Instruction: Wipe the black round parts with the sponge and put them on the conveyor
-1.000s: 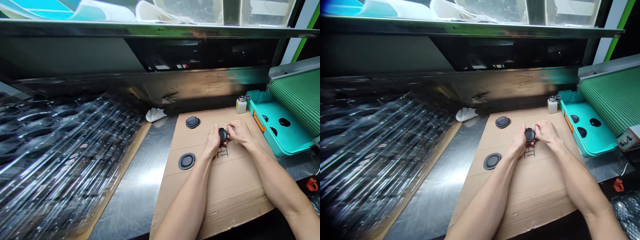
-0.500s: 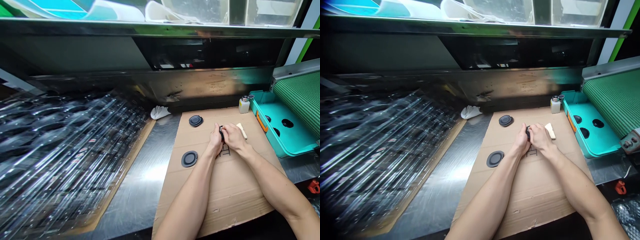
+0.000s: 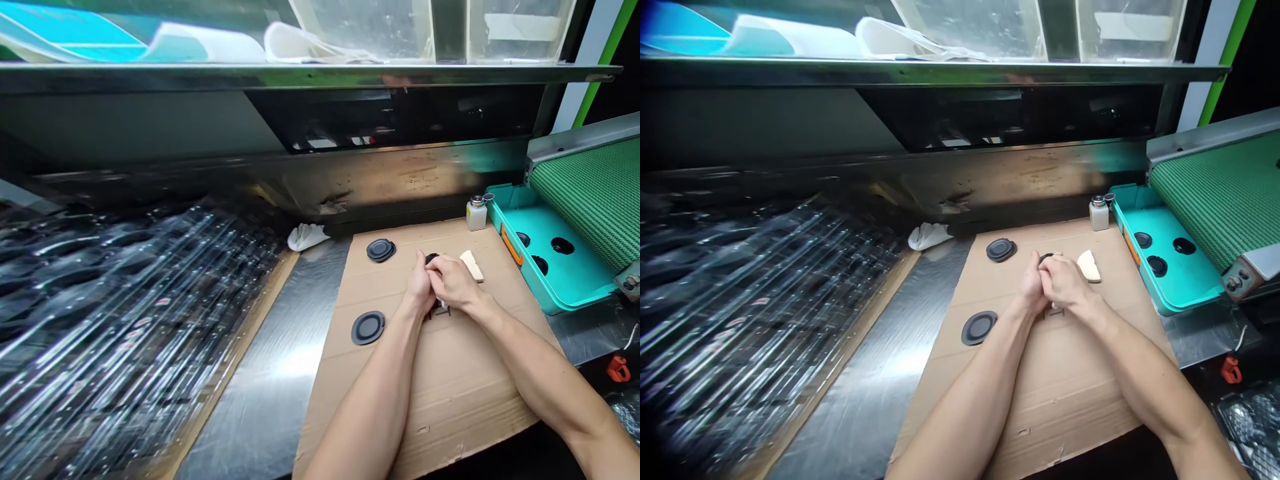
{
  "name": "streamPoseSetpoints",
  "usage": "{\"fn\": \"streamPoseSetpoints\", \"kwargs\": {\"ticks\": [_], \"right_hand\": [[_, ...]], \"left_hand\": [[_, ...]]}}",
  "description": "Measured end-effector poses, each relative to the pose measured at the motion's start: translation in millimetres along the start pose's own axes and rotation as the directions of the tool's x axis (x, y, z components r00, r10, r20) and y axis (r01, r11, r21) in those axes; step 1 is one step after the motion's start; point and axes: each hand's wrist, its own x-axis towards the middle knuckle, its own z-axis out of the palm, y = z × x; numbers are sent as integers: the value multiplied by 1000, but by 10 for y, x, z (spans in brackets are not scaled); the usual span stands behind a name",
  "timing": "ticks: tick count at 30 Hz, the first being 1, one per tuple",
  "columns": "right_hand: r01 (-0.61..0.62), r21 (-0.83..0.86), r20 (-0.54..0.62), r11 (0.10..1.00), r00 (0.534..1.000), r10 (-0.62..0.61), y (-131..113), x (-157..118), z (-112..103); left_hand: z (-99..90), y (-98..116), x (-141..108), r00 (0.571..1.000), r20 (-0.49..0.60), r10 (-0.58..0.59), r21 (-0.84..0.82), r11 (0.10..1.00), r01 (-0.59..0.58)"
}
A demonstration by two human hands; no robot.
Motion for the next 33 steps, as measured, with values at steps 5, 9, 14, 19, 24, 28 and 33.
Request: {"fn": "streamPoseSetpoints", "kwargs": {"ticks": [5,9,14,19,24,28,33], "right_hand": [[-23,46,96,999,995,19,92,26,-148],[-243,-11,-179,970,955,237,334,64,-457],[-524,-293,-259,800,849,461,649,73,-618],[-560,-436,-132,705,814,565,709,56,-548],[-363,-503,-113,784,927,357,507,45,-527],[-143,-515,139,845,959,247,344,23,-396],[-56,-458,220,887,960,174,176,-23,-207]], "left_hand": [[-13,236,-75,989,-54,140,71,988,-136],[130,278,-373,893,42,449,328,838,-436],[275,225,-798,746,183,640,415,638,-649],[184,193,-934,482,401,779,643,136,-754],[102,226,-1007,389,440,809,680,-17,-733],[-238,405,-1139,558,314,768,767,142,-626],[-970,607,-1266,633,20,774,928,222,-300]]}}
